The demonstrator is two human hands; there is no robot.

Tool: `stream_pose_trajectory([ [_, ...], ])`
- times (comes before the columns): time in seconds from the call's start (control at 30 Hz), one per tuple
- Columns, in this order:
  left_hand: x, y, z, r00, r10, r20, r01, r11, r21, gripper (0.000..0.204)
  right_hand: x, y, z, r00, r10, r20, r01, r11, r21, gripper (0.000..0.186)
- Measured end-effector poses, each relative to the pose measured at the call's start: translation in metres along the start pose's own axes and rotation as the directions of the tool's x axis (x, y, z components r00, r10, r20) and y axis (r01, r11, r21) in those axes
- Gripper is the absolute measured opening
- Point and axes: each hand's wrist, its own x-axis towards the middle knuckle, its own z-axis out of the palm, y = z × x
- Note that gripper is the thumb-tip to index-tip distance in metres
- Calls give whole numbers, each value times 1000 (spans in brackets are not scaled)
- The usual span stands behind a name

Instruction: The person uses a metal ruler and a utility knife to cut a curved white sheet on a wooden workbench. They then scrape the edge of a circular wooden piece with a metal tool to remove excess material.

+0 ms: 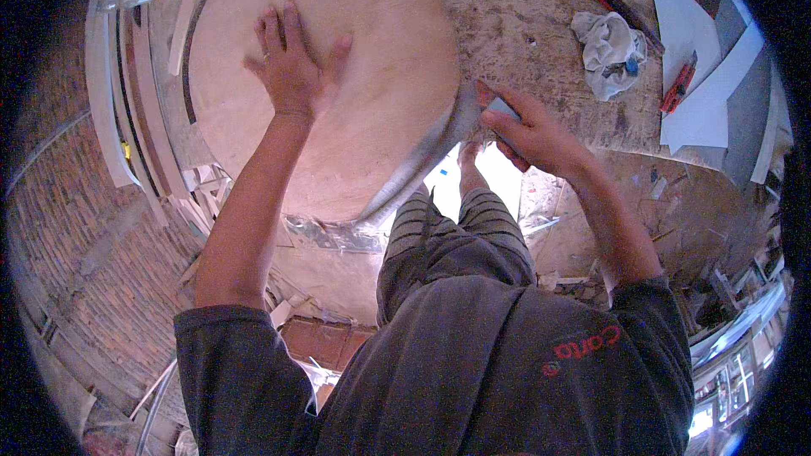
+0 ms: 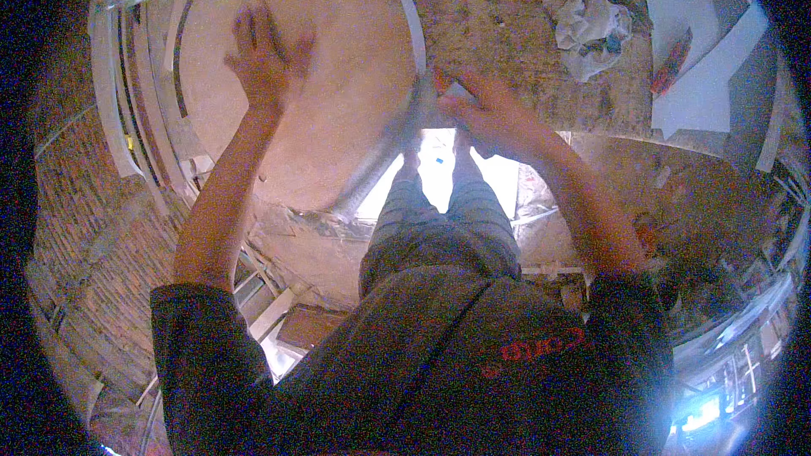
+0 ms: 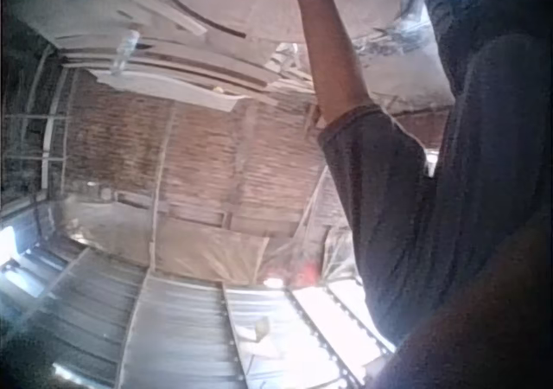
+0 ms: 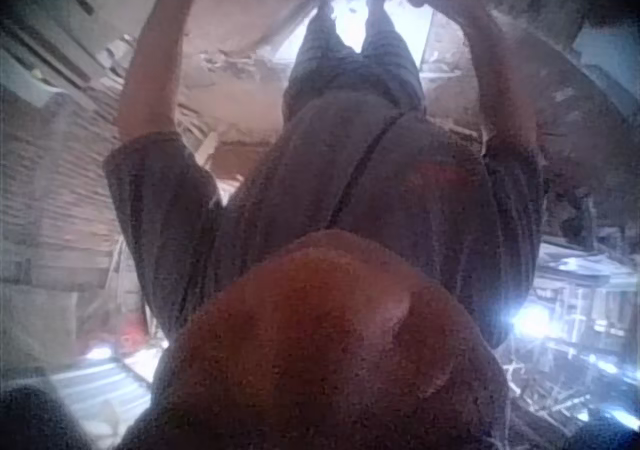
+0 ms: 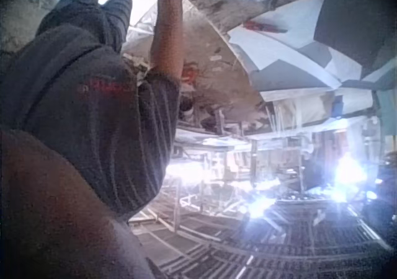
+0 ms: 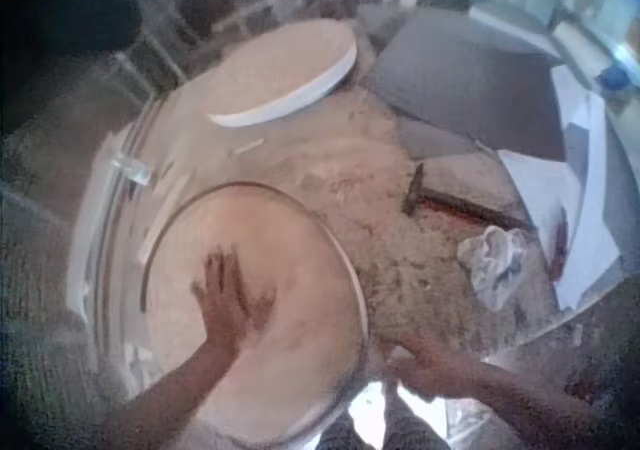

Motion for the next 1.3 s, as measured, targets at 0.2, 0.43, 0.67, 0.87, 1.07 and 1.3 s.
stream_pose_trajectory([
  [0.2,1,1,5,999,11,-37,-11,1000,-9,109,13,1,-8,1000,14,-5,-14,998,-67,42],
  [0.43,-2,-1,4,998,19,-53,-19,1000,6,107,12,3,-10,999,-35,2,35,998,-52,42],
  [0.67,-2,-4,4,998,32,-47,-32,999,2,107,8,-1,-11,1000,-6,6,6,999,-49,41],
  [0.87,5,-4,5,998,39,-41,-39,999,4,106,18,-1,-3,999,-39,-31,38,999,-38,39],
  [1.07,2,-4,4,999,19,-33,-19,1000,-9,103,14,1,-9,999,-7,-45,7,1000,-3,34],
  [1.3,4,-3,3,998,33,-54,-34,999,-17,102,9,13,38,993,-14,-120,16,1000,18,34],
])
